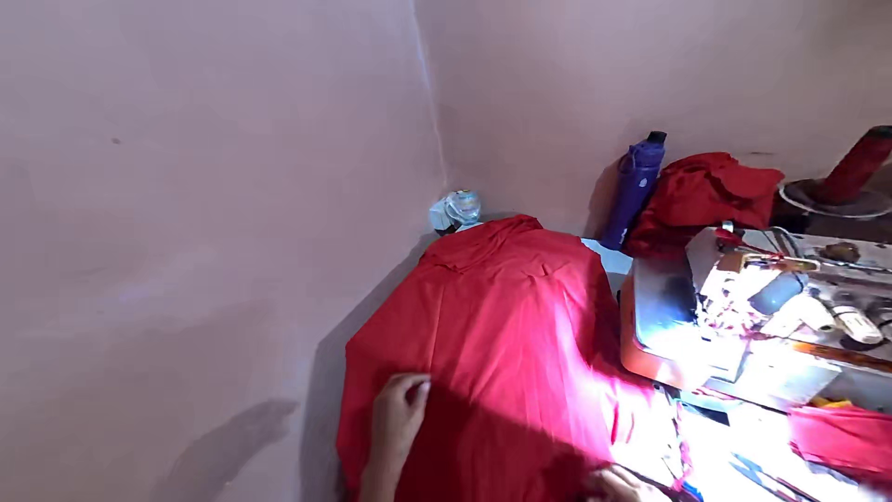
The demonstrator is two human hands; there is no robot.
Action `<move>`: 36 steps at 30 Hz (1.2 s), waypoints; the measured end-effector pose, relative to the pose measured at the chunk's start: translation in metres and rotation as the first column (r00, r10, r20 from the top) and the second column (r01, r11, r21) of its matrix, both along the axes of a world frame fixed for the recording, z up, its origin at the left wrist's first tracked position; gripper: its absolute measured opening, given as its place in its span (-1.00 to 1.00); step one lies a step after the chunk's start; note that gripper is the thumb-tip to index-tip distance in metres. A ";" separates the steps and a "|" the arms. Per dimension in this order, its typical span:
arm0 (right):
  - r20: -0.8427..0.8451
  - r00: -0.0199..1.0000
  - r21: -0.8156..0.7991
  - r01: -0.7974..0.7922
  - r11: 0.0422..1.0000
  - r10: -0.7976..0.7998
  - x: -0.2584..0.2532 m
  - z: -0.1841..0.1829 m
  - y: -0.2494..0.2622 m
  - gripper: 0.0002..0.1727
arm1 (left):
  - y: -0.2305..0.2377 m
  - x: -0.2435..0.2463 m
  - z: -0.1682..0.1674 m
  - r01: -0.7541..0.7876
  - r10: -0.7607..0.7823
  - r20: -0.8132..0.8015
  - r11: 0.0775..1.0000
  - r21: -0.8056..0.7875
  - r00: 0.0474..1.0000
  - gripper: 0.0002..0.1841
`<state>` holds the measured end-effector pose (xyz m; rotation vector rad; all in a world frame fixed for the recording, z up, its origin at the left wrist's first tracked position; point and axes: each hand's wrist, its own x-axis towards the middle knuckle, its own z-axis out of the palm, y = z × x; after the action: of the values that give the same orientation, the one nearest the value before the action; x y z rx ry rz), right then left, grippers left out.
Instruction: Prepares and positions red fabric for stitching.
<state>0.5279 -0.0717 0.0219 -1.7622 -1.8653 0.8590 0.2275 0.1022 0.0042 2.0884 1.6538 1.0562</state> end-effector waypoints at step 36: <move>-0.076 0.840 0.524 0.492 0.695 -0.537 -0.010 -0.060 0.104 -0.31 | 0.203 0.198 0.078 0.572 -0.590 0.048 0.797 0.192 0.806 -0.82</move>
<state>0.5177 0.0327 -0.0382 -1.8135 -1.3331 0.0367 0.4255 0.3053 0.0818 2.3642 0.7815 1.0827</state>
